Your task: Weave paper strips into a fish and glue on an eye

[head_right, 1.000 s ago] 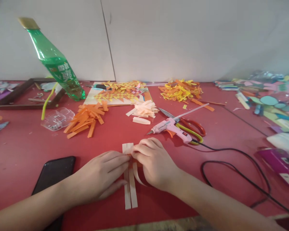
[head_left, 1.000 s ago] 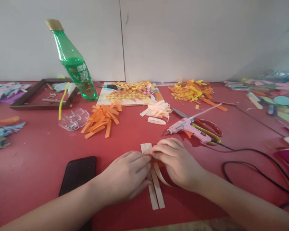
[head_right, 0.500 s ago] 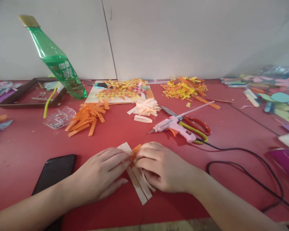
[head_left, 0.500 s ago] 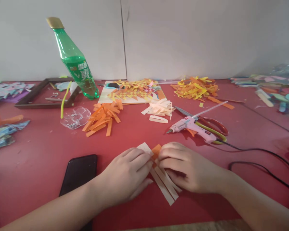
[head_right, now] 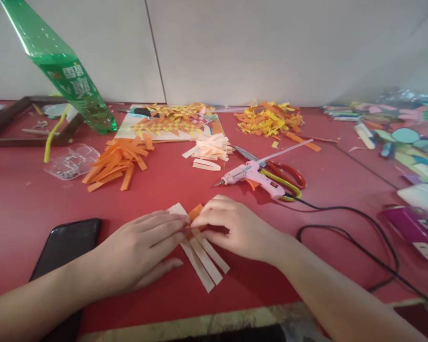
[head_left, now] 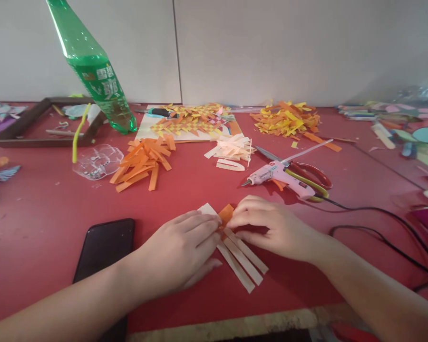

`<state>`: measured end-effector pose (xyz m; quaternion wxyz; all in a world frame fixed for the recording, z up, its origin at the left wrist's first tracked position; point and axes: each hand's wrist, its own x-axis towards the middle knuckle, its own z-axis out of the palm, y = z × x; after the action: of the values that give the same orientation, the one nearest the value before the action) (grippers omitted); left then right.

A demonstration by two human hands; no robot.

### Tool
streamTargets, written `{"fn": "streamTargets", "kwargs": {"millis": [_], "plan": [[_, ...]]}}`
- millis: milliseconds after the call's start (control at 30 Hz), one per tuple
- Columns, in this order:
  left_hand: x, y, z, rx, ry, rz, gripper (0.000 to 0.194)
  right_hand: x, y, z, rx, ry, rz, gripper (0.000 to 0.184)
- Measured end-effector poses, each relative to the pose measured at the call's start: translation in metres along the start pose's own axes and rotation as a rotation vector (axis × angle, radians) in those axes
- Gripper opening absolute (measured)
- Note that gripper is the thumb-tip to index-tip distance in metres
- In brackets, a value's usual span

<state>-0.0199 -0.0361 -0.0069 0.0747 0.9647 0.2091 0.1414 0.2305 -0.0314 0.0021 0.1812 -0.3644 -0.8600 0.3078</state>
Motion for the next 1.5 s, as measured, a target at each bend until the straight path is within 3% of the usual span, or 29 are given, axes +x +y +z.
{"fn": "streamTargets", "kwargs": {"millis": [167, 333, 533, 667, 867, 1033, 1167, 1333, 1500], "plan": [[0.001, 0.0, 0.0, 0.018, 0.005, 0.008, 0.035, 0.0, 0.002, 0.004, -0.02, -0.014, -0.061, 0.019], [0.001, 0.001, -0.001, 0.021, 0.045, 0.008, 0.03, -0.002, -0.003, -0.003, -0.04, -0.045, -0.024, 0.04], [0.002, 0.003, -0.002, 0.039, 0.024, -0.03, 0.031, -0.007, -0.012, -0.005, -0.129, 0.013, 0.229, 0.01], [0.004, 0.004, -0.005, 0.03, 0.023, -0.011, 0.029, -0.005, -0.016, -0.001, 0.048, 0.044, 0.29, 0.007], [0.004, 0.007, -0.007, 0.049, 0.118, 0.06, 0.029, -0.003, -0.017, 0.004, 0.204, 0.084, 0.35, 0.013], [0.004, 0.006, -0.005, 0.039, 0.107, 0.067, 0.025, -0.003, -0.016, 0.007, 0.366, 0.175, 0.344, 0.005], [0.004, 0.006, -0.005, 0.041, 0.1, 0.069, 0.023, -0.001, -0.016, 0.008, 0.526, 0.146, 0.402, 0.007], [0.003, 0.006, -0.006, 0.04, 0.084, 0.063, 0.021, -0.004, -0.014, 0.01, 0.465, 0.121, 0.364, 0.018], [0.005, 0.005, -0.006, 0.059, 0.091, 0.097, 0.018, -0.008, -0.011, 0.011, 0.347, 0.105, 0.221, 0.028]]}}
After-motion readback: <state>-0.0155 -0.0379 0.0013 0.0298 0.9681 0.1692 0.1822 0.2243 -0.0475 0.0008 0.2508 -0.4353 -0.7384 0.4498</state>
